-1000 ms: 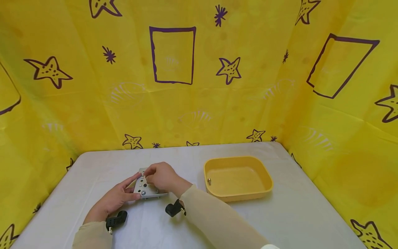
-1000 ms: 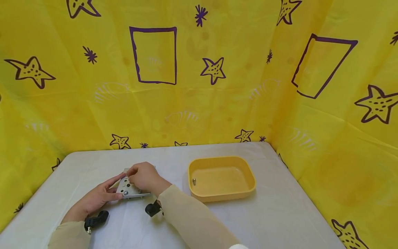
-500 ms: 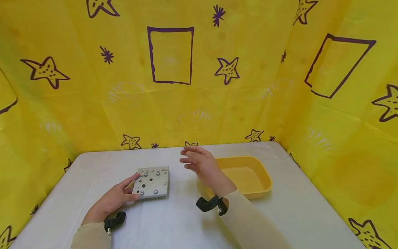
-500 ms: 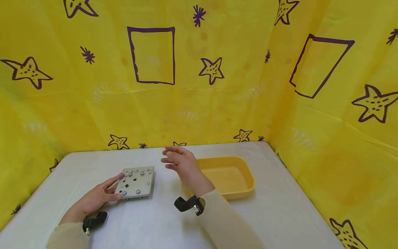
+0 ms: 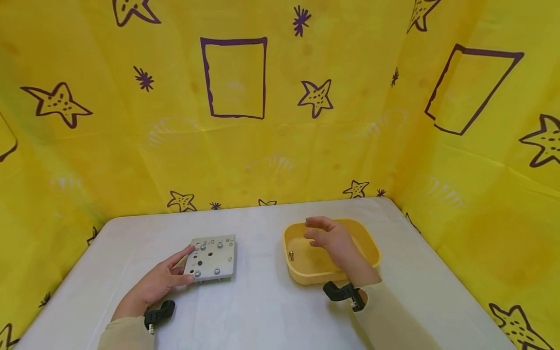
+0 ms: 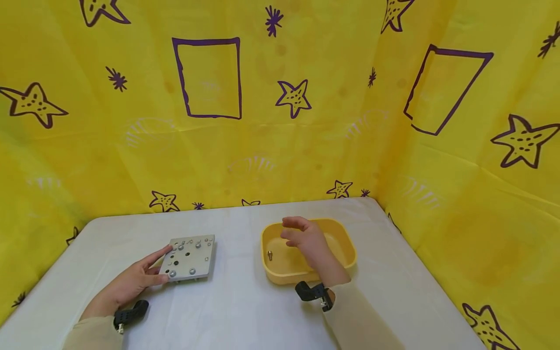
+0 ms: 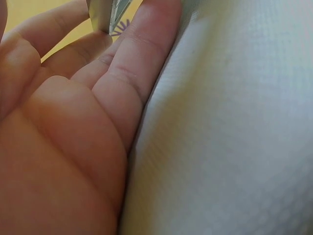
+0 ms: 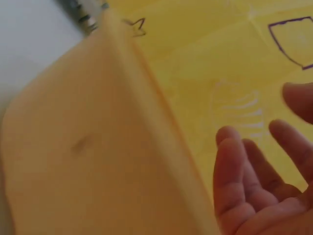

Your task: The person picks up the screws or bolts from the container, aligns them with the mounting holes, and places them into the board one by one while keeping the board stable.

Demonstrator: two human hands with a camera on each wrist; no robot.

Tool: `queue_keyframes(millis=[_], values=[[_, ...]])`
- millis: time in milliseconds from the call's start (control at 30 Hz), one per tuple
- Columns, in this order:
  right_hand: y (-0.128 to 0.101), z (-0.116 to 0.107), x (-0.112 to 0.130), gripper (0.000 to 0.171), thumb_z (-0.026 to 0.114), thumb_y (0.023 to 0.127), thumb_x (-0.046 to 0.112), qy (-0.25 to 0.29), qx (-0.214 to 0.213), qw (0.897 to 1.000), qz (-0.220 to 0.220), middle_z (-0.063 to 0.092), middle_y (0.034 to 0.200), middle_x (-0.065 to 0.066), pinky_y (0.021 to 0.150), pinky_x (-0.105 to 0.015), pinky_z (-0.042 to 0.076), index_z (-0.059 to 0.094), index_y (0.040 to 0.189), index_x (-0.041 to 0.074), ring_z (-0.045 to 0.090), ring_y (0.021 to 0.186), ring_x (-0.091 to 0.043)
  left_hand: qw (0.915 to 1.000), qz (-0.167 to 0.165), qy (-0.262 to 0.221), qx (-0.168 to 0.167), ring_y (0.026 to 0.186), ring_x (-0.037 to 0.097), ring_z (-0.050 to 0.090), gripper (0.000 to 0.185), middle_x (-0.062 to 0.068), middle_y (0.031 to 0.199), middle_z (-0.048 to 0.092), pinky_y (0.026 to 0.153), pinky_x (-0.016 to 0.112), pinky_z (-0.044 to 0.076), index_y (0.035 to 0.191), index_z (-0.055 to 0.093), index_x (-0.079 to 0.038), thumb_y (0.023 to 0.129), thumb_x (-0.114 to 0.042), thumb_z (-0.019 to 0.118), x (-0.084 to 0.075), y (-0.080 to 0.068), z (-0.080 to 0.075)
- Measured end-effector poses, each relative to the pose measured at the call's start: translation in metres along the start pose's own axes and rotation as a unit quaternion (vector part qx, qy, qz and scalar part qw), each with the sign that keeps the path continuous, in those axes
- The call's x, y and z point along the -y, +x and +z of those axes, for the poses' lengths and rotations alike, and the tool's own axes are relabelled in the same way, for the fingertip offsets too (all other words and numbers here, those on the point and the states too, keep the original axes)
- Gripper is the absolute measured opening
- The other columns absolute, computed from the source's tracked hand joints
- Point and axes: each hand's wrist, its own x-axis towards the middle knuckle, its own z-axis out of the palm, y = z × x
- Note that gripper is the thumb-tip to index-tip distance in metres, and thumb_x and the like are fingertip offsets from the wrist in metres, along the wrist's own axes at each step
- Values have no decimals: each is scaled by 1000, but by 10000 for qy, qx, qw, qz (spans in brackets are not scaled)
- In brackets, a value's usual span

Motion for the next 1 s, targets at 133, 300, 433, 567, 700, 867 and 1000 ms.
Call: queue_keyframes(millis=[133, 300, 433, 567, 700, 867, 1000], values=[[4, 2, -16, 38, 72, 90, 5, -1093, 282, 9936, 33, 62, 128, -14, 82, -39, 55, 66, 127, 2, 64, 97, -25, 10000, 21, -7, 7, 126, 36, 52, 98, 26, 155, 32, 109, 63, 23, 159, 28, -25, 79, -23, 85, 1, 0, 0], [7, 7, -25, 45, 75, 85, 4, -1746, 918, 9803, -27, 60, 127, -20, 75, -40, 56, 63, 129, 2, 66, 86, -25, 10000, 51, 42, 26, 128, 36, 50, 98, 25, 156, 31, 109, 63, 24, 159, 28, -25, 80, -25, 84, 3, 0, 0], [8, 9, -28, 48, 77, 83, 5, -2153, 1143, 9698, 114, 60, 128, -16, 74, -37, 54, 64, 129, 7, 65, 84, -22, 10000, 18, 82, 6, 127, 36, 51, 98, 25, 155, 32, 109, 63, 24, 159, 29, -26, 79, -26, 85, 3, 1, 1], [9, 11, -29, 46, 78, 80, 7, -2626, 1368, 9551, 115, 61, 125, -10, 78, -36, 50, 67, 124, 13, 59, 91, -21, 10000, 11, 87, 28, 127, 36, 51, 97, 25, 155, 32, 108, 63, 26, 159, 29, -25, 79, -27, 85, 2, 1, 0], [12, 14, -33, 42, 78, 78, 9, -3051, 1573, 9392, -76, 64, 118, -1, 81, -35, 47, 70, 118, 20, 57, 93, -20, 9999, 65, 101, 51, 129, 37, 50, 97, 25, 156, 30, 109, 62, 25, 159, 28, -25, 80, -26, 84, 1, 0, -2], [16, 16, -38, 40, 76, 78, 6, -3379, 1912, 9207, -403, 65, 109, 6, 77, -32, 47, 70, 115, 21, 57, 86, -16, 10000, 26, 63, 69, 128, 38, 50, 98, 26, 157, 29, 108, 63, 25, 159, 28, -25, 80, -27, 84, 1, 1, -2], [18, 17, -40, 35, 72, 79, 5, -3667, 2023, 9051, -727, 66, 105, 8, 81, -31, 46, 70, 111, 20, 56, 88, -14, 10000, -5, 36, 67, 127, 37, 50, 98, 25, 157, 27, 108, 62, 27, 159, 27, -25, 79, -27, 85, 1, 1, -2]])
